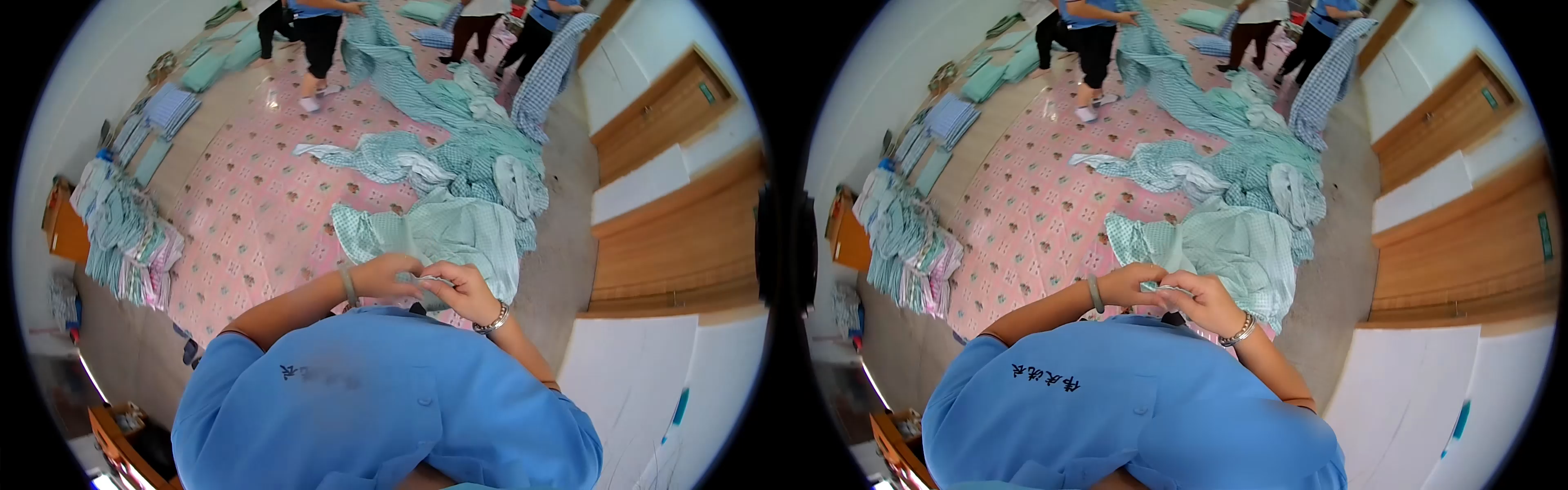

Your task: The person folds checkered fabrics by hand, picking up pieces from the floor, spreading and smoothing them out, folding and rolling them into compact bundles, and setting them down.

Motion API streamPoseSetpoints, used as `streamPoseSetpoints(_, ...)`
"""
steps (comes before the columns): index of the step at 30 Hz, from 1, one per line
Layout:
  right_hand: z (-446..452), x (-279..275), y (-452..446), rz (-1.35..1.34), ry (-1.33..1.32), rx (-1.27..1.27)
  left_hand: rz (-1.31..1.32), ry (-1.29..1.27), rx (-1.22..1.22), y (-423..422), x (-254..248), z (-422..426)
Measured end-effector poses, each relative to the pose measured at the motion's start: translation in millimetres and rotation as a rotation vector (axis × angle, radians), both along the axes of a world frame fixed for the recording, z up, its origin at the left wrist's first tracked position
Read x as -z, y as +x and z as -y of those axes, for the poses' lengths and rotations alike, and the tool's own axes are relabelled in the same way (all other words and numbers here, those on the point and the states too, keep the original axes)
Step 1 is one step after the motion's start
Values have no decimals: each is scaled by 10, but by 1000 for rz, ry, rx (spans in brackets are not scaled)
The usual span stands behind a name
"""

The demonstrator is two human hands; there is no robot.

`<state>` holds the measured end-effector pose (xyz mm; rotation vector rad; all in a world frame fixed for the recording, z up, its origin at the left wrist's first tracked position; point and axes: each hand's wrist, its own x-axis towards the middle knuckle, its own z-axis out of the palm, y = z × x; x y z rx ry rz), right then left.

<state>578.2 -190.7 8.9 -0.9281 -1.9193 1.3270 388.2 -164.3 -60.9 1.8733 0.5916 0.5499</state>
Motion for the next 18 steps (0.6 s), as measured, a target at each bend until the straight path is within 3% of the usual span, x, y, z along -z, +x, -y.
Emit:
streamPoseSetpoints(4,94,-454,151,32,32,65,10,175,81,135,332,-54)
streamPoseSetpoints(6,168,-726,415,-56,318,87,75,308,49,176,410,-90)
streamPoseSetpoints(8,445,-885,793,-238,341,384,113,311,58,205,335,-98)
streamPoseSetpoints(10,584,-1173,1189,-526,538,282,153,306,73,248,296,-97)
streamPoseSetpoints(11,695,-1267,1342,-615,706,432,202,286,37,262,295,-92)
streamPoseSetpoints(13,946,-1538,1571,-728,814,592,251,252,14,281,370,-96)
streamPoseSetpoints(16,1237,-1682,1867,-890,842,717,97,198,-23,225,549,-93)
streamPoseSetpoints(18,1298,-1577,1856,-778,843,886,23,134,-53,92,1000,-130)
